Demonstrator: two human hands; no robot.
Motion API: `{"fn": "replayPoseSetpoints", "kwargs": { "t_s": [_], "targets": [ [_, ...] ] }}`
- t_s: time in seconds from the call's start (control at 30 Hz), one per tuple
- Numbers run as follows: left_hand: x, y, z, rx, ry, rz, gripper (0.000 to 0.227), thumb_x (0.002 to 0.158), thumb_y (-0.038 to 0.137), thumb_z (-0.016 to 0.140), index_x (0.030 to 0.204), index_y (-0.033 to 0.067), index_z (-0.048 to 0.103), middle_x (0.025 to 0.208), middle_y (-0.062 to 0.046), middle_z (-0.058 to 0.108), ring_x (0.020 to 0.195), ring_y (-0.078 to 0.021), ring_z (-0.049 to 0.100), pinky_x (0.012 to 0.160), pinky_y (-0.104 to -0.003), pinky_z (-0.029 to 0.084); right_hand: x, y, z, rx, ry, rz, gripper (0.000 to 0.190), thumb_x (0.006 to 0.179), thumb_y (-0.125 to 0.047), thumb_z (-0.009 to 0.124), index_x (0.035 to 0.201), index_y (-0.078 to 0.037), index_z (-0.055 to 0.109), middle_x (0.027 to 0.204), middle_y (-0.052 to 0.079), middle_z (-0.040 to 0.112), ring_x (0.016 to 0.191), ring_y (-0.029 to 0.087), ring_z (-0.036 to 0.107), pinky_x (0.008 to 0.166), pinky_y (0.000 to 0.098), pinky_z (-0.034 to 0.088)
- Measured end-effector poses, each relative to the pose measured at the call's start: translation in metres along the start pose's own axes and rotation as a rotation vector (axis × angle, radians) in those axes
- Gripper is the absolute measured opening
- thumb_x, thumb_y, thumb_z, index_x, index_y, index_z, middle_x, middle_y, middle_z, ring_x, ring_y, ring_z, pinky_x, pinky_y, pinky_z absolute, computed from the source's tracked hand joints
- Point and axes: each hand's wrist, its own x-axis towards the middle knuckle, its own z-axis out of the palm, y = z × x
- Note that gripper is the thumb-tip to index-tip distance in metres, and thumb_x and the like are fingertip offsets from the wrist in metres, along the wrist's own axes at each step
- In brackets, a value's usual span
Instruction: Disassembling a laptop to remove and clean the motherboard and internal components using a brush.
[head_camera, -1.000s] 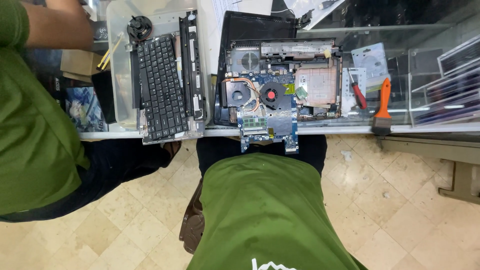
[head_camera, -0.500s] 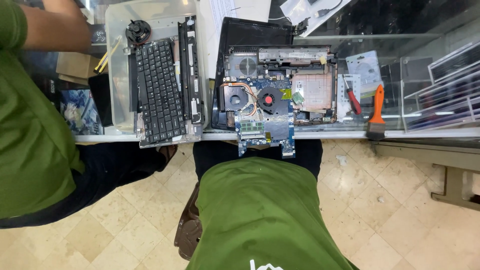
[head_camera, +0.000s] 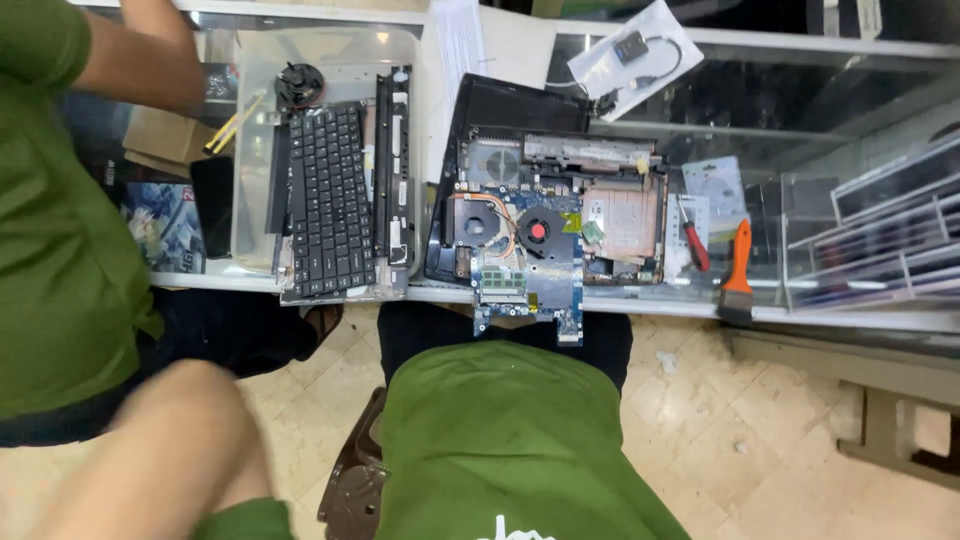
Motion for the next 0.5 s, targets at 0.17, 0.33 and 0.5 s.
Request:
{"fn": "replayPoseSetpoints", "kwargs": {
  "t_s": [0.17,0.33,0.5],
  "targets": [
    [-0.054,-0.202,0.003,-0.051,0.093,0.064,0.012,0.085,-0.004,0.070,0.082,0.0048,0.062,0.078,-0.008,0.060,0.078,-0.0205,0.057,0.079,-0.033,0.050,0.031,0.003,0.033,0.018,-0.036,-0.093,0.062,0.075,-0.023,0.072,0.123,0.015,0.061,0.110,0.031,0.067,0.112,0.043,0.068,0.112,0.0515,0.049],
    [-0.139,-0.380,0.025,0.331,0.213,0.139,0.023,0.074,-0.008,0.071,0.069,0.0116,0.061,0.053,0.000,0.052,0.052,-0.0177,0.056,0.057,-0.028,0.045,0.071,0.118,0.077,0.027,-0.114,-0.127,0.062,0.073,-0.024,0.074,0.120,0.015,0.062,0.106,0.031,0.069,0.110,0.043,0.070,0.111,0.0516,0.050],
    [-0.147,-0.377,0.016,0.632,-0.076,0.225,0.026,0.095,-0.001,0.061,0.120,0.0003,0.068,0.093,-0.013,0.067,0.094,-0.0303,0.065,0.086,-0.041,0.054,0.077,0.278,0.112,-0.314,0.413,0.299,0.019,0.098,-0.008,0.072,0.115,-0.014,0.074,0.081,0.006,0.068,0.068,0.011,0.054,0.064,0.0262,0.046]
  ]
}}
